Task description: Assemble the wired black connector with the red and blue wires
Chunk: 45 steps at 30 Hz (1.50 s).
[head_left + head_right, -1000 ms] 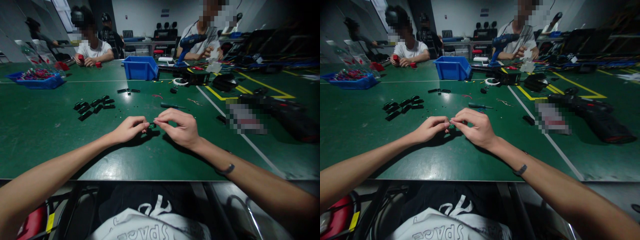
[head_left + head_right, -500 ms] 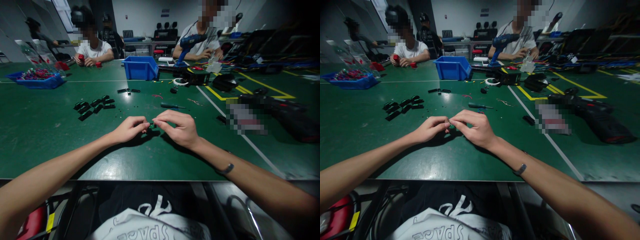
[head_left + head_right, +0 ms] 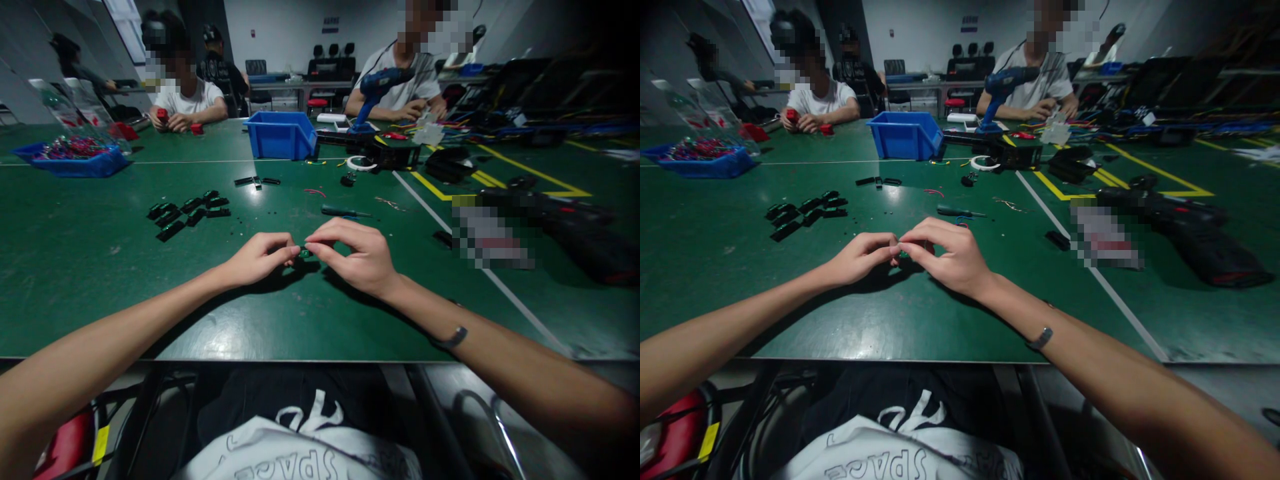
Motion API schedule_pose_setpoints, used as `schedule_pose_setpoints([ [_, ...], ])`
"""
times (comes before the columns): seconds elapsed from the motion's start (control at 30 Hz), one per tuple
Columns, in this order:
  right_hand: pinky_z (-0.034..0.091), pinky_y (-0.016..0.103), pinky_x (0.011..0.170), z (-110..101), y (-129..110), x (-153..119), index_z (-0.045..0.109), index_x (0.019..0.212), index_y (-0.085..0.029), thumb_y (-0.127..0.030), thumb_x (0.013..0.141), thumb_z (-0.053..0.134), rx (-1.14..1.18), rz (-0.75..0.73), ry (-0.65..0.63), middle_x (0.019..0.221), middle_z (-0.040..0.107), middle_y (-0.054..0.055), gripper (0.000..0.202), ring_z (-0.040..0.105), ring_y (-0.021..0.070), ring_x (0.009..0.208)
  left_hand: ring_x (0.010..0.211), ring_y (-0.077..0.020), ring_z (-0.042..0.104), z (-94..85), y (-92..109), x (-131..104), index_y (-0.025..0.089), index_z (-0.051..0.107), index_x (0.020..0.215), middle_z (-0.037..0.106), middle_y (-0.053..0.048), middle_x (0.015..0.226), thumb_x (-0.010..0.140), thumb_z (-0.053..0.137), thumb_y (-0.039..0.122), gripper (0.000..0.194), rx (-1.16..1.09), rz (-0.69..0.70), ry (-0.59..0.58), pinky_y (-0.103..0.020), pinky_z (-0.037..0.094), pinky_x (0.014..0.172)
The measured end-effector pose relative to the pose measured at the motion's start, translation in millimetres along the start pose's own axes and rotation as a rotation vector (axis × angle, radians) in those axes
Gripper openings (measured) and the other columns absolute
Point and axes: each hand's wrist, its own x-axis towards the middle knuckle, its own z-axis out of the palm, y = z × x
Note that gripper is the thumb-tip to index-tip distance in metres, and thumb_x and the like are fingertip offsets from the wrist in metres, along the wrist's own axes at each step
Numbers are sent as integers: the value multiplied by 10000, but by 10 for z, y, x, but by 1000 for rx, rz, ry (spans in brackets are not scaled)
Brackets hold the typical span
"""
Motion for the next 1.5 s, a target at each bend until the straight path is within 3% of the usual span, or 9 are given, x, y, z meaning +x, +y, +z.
schedule_pose_setpoints([
  [1.1, 515, 306, 674, 11, -27, -13, 718, 827, -183, -184, 923, 673, 41, 11, -43, 782, 705, 42, 106, 641, 154, 714, 756, -143, 593, 7, 1, 3, 140, 622, 808, 646, -21, 771, 1004, 489, 485, 419, 13, 0, -9, -266, 442, 768],
  [1.5, 507, 306, 713, 0, -25, 14, 722, 928, -187, -245, 955, 644, -55, 128, -48, 868, 718, 53, 101, 649, 165, 780, 753, -138, 599, 1, 4, 0, 138, 626, 814, 652, -22, 775, 1003, 498, 475, 407, 1, 0, -6, -255, 440, 753],
])
